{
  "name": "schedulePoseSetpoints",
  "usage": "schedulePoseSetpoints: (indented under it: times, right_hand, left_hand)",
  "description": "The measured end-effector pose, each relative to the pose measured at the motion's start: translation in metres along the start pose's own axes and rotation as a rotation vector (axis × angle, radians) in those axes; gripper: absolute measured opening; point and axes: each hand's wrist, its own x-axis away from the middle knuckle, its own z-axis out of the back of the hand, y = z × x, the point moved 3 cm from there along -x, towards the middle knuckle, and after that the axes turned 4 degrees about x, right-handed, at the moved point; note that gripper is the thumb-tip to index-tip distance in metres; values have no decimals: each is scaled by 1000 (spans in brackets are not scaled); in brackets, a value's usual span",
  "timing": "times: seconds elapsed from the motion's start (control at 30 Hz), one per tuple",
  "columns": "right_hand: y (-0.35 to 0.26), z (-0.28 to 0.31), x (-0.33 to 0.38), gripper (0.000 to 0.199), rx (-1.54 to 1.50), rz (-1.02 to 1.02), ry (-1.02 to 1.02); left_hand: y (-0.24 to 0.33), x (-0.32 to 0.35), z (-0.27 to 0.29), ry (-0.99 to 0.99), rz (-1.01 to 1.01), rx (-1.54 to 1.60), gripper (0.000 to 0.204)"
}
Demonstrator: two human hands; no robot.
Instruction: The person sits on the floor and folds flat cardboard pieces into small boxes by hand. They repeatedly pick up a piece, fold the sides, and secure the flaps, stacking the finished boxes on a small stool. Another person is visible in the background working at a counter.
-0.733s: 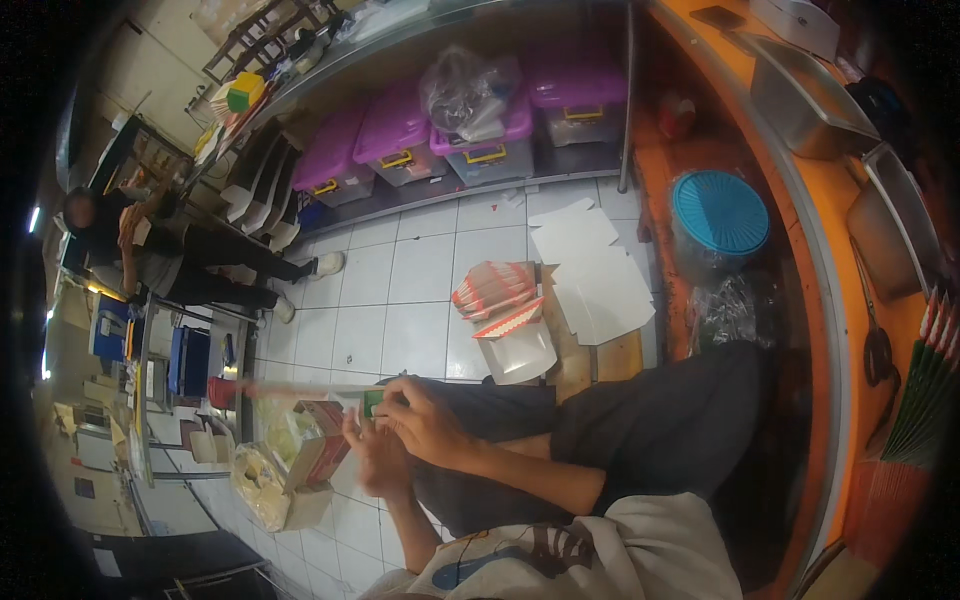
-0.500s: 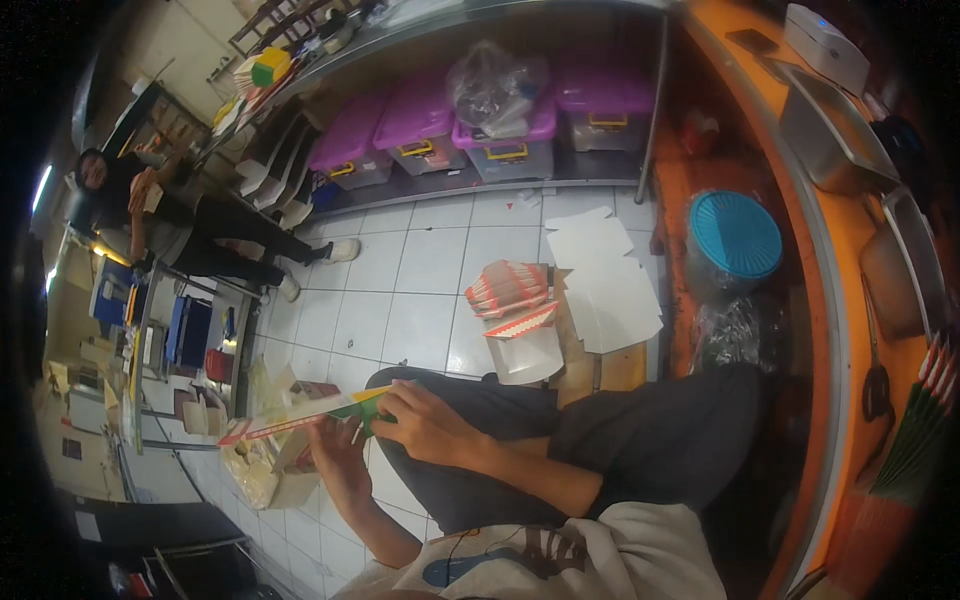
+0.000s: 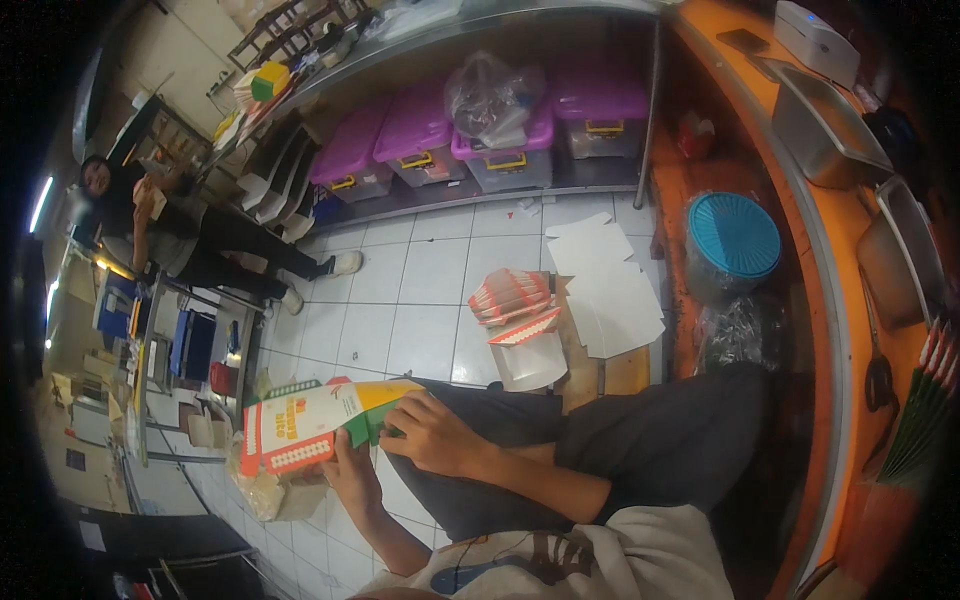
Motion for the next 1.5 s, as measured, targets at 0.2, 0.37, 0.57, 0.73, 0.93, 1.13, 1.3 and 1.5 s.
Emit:
schedulePoseSetpoints:
  times: [0.2, 0.37, 0.57, 0.73, 0.93, 1.13, 1.3, 1.5]
  right_hand:
    - [1, 0, -2, 6, -222, -106, 67]
    - [-1, 1, 1, 11, -390, -196, 106]
    - [9, 1, -1, 14, -505, -377, 150]
    - [10, -3, 2, 16, -391, -395, 219]
    - [13, -17, 13, 17, -790, -646, 121]
    - [20, -17, 12, 18, -735, -666, -27]
    - [17, -11, 3, 17, -659, -580, -69]
    - [15, -2, 0, 18, -710, -599, -122]
  left_hand:
    - [5, -11, 19, 45, -343, -319, 21]
    - [-7, -6, 16, 132, -675, -663, 10]
    - [-28, 13, -9, 108, -291, -263, 25]
    - [-36, 22, -28, -33, -19, 107, 22]
    - [-41, 14, -19, -112, -62, 132, 22]
    - [-43, 12, -4, -153, -37, -14, 22]
    - [-46, 13, -6, -96, -43, -61, 27]
    - [-48, 11, -7, -158, -2, 212, 31]
